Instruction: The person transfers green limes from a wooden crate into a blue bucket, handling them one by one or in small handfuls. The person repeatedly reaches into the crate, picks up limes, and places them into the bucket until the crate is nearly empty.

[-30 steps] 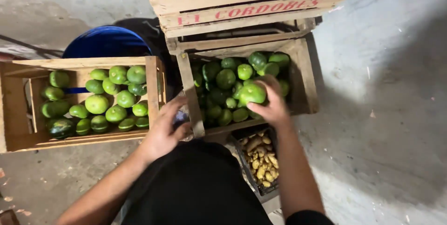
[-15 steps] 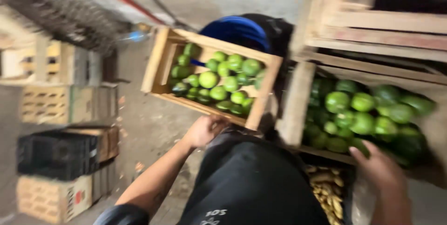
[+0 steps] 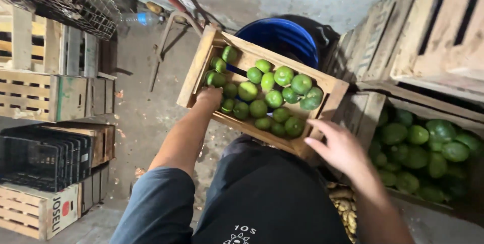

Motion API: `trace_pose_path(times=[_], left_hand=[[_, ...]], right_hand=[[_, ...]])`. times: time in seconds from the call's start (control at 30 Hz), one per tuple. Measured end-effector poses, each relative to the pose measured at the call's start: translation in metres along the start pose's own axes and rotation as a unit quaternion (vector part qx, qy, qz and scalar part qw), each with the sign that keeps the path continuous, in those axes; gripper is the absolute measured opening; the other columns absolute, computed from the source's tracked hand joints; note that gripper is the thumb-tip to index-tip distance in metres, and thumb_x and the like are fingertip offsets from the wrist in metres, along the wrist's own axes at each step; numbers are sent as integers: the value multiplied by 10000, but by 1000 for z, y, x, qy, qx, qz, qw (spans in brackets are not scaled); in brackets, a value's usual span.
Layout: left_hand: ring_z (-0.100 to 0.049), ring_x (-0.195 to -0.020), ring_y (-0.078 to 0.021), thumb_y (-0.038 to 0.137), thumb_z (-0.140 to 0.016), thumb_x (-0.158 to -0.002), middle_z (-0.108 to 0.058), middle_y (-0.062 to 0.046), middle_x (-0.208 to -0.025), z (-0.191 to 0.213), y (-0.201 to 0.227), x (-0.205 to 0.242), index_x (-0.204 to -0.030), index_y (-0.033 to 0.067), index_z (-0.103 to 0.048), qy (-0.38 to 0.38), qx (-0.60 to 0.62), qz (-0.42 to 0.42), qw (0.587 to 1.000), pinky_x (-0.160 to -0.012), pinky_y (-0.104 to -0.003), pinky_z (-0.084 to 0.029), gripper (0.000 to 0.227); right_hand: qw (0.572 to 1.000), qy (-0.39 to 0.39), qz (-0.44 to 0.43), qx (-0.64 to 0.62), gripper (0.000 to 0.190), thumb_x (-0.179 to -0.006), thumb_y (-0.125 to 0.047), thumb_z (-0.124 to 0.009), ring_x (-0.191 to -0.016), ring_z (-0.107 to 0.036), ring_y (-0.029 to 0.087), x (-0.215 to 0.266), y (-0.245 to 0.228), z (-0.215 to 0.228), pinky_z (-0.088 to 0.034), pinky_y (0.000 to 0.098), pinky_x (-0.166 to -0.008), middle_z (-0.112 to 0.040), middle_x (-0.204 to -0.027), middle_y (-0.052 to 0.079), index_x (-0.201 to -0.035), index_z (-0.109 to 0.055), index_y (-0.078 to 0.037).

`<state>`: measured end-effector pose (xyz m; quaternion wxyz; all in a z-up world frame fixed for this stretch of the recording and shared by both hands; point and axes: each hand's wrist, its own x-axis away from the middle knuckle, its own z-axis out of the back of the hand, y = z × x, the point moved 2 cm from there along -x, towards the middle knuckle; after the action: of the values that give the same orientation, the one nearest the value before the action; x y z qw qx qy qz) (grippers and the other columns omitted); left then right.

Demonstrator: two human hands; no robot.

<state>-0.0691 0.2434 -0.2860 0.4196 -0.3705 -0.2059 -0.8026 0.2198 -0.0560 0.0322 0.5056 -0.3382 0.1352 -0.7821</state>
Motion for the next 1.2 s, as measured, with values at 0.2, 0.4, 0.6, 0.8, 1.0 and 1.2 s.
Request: trace_pose_path(times=[0.2, 0.4, 0.6, 0.8, 1.0, 1.2], left_hand=[[-557, -1301, -392, 494, -466, -898, -604, -213, -1367, 147, 58, 138, -1356, 96, -611, -112, 157, -51, 980, -1093, -503, -457, 625], [-635, -1231, -414, 456, -221, -1002, -702, -231, -1239, 105, 85, 124, -1218, 53, -681, -103, 157, -166, 968, -1090, -552, -442, 648], [-473, -1372, -447, 32, -388, -1044, -443, -306, -1478, 76, 34, 38, -1500, -69, -339, 97, 10, -20, 995, -1114, -487, -440, 470], [-552, -1182, -432, 146, -397, -1019, -604, -248, -1226, 25, 37, -35, -1294, -8, -564, 205, -32, 2, 978, -942, -511, -438, 357], [-636, -1239, -405, 424, -579, -863, -693, -235, -1261, 132, 23, 66, -1314, 89, -620, 10, 241, -40, 970, -1048, -525, -490, 564], [-625, -626, -234, 574, -407, -1074, -656, -189, -863, 145, 115, 174, -1223, 82, -554, -140, 593, -119, 784, -515, -287, -479, 535]], right_hand=[[974, -83, -18, -209, 649, -821, -283, -806, -1222, -632, 321, -73, -51, -64, -539, 457, -1025, -621, -1349, 146, -1423, -572, -221], [927, -31, -152, -342, 675, -620, -342, -957, -1113, -658, 196, -92, -58, -110, -525, 392, -976, -698, -1182, 61, -1247, -714, -283], [754, 23, -121, -645, 370, -907, -312, -528, -774, -723, 343, -89, -20, -138, -596, 441, -665, -703, -890, 269, -997, -691, 7], [628, 55, -110, -769, 179, -778, -149, -491, -825, -737, 442, -81, -20, -120, -603, 495, -703, -672, -814, 316, -787, -557, 17], [677, 107, -129, -716, 214, -794, -27, -498, -786, -747, 452, -79, -1, -119, -616, 511, -674, -684, -862, 333, -964, -597, 58], [823, 37, 20, -567, 906, -804, -102, -821, -1070, -591, 388, -71, -32, -97, -456, 501, -924, -561, -1373, 307, -1562, -332, -13]])
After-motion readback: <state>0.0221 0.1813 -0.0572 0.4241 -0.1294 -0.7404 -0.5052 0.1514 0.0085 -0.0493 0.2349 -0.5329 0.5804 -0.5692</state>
